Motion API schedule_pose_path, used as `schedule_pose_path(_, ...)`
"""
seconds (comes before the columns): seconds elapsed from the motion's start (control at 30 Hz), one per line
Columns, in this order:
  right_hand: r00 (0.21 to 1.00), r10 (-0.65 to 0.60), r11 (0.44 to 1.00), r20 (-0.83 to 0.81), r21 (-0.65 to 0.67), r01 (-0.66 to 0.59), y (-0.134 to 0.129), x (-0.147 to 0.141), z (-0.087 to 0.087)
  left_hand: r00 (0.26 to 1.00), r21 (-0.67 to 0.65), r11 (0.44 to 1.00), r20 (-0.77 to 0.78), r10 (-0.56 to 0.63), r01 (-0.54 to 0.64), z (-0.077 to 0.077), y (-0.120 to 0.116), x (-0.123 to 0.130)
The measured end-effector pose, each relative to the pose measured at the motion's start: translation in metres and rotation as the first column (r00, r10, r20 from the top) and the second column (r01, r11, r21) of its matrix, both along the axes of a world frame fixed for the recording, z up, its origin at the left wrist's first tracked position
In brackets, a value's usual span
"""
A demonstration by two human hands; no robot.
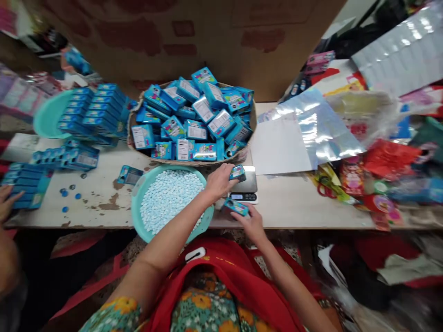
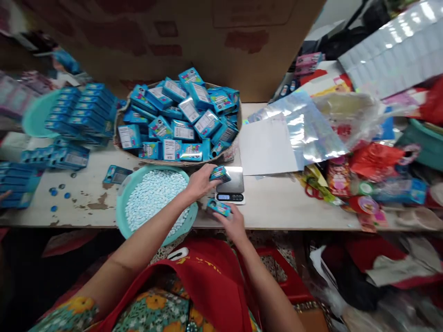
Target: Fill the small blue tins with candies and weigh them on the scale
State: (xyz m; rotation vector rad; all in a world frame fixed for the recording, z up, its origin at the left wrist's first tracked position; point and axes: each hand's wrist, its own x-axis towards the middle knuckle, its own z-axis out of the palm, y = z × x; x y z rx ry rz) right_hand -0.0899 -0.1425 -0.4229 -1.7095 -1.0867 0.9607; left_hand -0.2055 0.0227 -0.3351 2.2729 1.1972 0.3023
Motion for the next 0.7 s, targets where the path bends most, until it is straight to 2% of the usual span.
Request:
schedule_pose_path(0.07, 0.989, -0.142, 0.990, 0.028, 0.022, 0.141, 0.013, 0.010, 0.008, 0.978, 0.059, 0.984, 0.133, 0.159, -0.168, 0.026, -0.009, -0.052)
schedule_pose_path(0.13, 0.966, -0.250, 0.967, 0.060, 0.064, 0.246, 0.033, 0.022, 0.010, 0.918, 0.133, 0.915, 0.168, 0.358, -0.381, 0.054, -0.022, -0.114)
schedule_pose_path(0.2, 0.948, -0.306, 0.950, 0.083, 0.099, 0.298, 0.056, 0.032, 0.006, 0.779, 0.251, 0.744, 0.084, 0.621, -0.620, 0.073, -0.034, -0.177)
schedule_pose_path(0.27, 0.944, -0.316, 0.946, 0.096, 0.113, 0.305, 0.077, 0.039, 0.000, 0.556, 0.304, 0.552, -0.080, 0.827, -0.776, 0.076, -0.042, -0.235)
schedule_pose_path(0.33, 0.953, -0.289, 0.954, 0.096, 0.116, 0.277, 0.088, 0.043, -0.005, 0.342, 0.320, 0.407, -0.242, 0.908, -0.856, 0.061, -0.044, -0.286)
schedule_pose_path(0.4, 0.966, -0.240, 0.965, 0.094, 0.128, 0.227, 0.089, 0.048, -0.009, 0.257, 0.245, 0.351, -0.345, 0.903, -0.904, 0.030, -0.040, -0.326)
schedule_pose_path(0.47, 0.973, -0.209, 0.970, 0.099, 0.149, 0.194, 0.080, 0.055, -0.012, 0.244, 0.157, 0.298, -0.294, 0.924, -0.941, -0.008, -0.031, -0.356)
schedule_pose_path(0.57, 0.960, -0.256, 0.962, 0.113, 0.124, 0.242, 0.055, 0.068, -0.016, 0.250, 0.023, 0.250, 0.004, 0.968, -0.968, -0.059, -0.017, -0.377)
schedule_pose_path(0.63, 0.942, -0.307, 0.950, 0.132, 0.091, 0.297, 0.039, 0.077, -0.020, 0.232, -0.030, 0.238, 0.124, 0.965, -0.971, -0.075, -0.012, -0.377)
schedule_pose_path(0.7, 0.928, -0.341, 0.940, 0.147, 0.071, 0.334, 0.026, 0.085, -0.024, 0.219, -0.013, 0.222, 0.127, 0.967, -0.975, -0.072, -0.014, -0.370)
